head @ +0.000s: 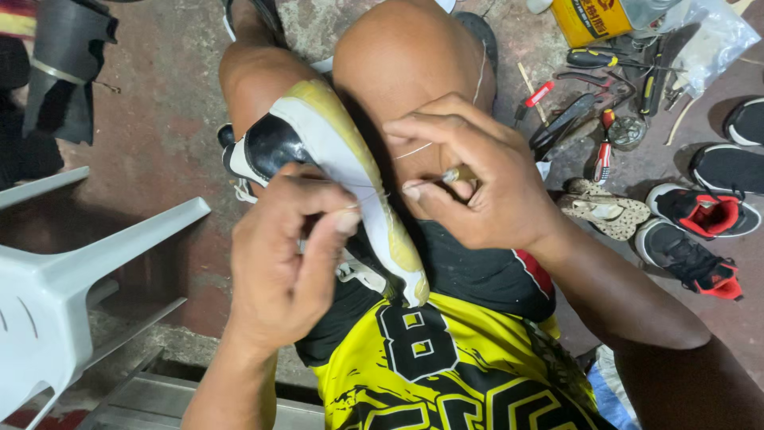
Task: The person sews the sole of a sneaker using a needle and thread, pulling the thread through several times while holding the shoe on their lap.
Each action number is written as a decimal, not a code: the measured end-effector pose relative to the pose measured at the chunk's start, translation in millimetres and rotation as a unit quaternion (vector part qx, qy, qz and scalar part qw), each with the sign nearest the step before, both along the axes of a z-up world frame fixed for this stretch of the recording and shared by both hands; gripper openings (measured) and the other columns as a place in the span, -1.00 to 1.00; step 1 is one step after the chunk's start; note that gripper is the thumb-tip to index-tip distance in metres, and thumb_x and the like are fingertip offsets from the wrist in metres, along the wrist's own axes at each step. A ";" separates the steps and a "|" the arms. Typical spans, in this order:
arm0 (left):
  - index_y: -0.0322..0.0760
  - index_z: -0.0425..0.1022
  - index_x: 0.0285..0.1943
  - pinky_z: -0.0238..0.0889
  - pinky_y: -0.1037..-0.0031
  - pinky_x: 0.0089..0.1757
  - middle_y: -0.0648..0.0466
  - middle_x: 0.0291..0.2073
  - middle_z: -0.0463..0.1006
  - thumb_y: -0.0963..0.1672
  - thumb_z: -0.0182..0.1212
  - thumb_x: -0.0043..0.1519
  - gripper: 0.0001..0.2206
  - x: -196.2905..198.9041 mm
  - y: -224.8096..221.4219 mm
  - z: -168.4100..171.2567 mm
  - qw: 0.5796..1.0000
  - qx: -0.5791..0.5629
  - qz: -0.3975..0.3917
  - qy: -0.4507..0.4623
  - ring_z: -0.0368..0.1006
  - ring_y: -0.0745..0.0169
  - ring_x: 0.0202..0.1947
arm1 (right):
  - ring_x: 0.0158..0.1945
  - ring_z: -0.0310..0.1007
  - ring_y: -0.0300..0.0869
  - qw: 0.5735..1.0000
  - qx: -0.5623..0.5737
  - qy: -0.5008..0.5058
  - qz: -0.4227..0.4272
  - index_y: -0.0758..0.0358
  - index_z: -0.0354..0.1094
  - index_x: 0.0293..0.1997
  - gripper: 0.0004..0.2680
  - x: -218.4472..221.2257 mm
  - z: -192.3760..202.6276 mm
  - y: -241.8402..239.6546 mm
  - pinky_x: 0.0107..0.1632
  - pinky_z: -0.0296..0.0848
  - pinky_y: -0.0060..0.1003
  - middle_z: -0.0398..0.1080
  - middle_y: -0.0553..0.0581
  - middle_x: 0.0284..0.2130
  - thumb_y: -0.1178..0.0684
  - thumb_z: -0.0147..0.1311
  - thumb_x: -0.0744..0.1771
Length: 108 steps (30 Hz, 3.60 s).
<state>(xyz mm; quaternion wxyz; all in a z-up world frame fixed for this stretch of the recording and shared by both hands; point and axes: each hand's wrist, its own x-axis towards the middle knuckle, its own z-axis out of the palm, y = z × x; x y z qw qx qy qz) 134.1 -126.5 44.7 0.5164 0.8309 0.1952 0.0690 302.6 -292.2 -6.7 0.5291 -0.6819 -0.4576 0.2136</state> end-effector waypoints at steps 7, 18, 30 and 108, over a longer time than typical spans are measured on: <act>-0.39 0.23 0.31 0.34 0.62 -0.34 0.07 -0.38 0.40 -0.22 0.08 0.46 -0.73 -25.5 0.7 -8.2 0.955 -0.262 0.063 -0.124 0.46 0.31 -0.29 | -0.19 0.55 -0.16 0.993 -0.094 0.008 0.072 0.29 0.38 -0.02 -0.79 -18.7 13.9 8.1 -0.15 0.47 -0.27 0.46 0.09 -0.15 0.16 0.26 0.29; -0.41 0.24 0.40 0.31 0.71 -0.44 -0.20 -0.19 0.64 -0.28 -0.01 0.45 -0.67 -40.1 12.5 -8.7 0.949 -0.288 0.038 -0.119 0.60 0.25 -0.40 | -0.08 0.44 -0.33 0.919 -0.058 0.372 0.119 0.30 0.25 -0.21 -0.95 -32.7 0.8 -8.0 0.01 0.43 -0.38 0.43 -0.01 -0.20 0.23 0.04 0.34; -0.47 0.30 0.29 0.41 0.66 -0.35 -0.26 -0.12 0.65 -0.31 -0.02 0.47 -0.78 -41.7 14.6 -18.7 0.942 -0.297 0.035 -0.151 0.62 0.20 -0.36 | -0.24 0.54 -0.14 0.995 -0.038 -0.092 -0.014 0.21 0.50 -0.08 -0.89 -50.7 16.0 1.5 -0.19 0.48 -0.27 0.45 0.06 -0.28 0.18 0.26 0.33; -0.38 0.18 -0.55 0.03 0.49 -0.48 0.03 -0.70 0.13 -0.27 0.18 0.20 -0.72 -48.3 59.0 -71.3 0.994 0.054 0.056 0.080 0.07 0.35 -0.63 | -0.37 0.05 -0.46 0.944 -0.048 0.325 -0.046 0.26 0.10 0.31 -0.47 -53.0 1.0 15.5 -0.24 0.18 -0.58 0.22 -0.13 -0.39 0.22 0.39 0.26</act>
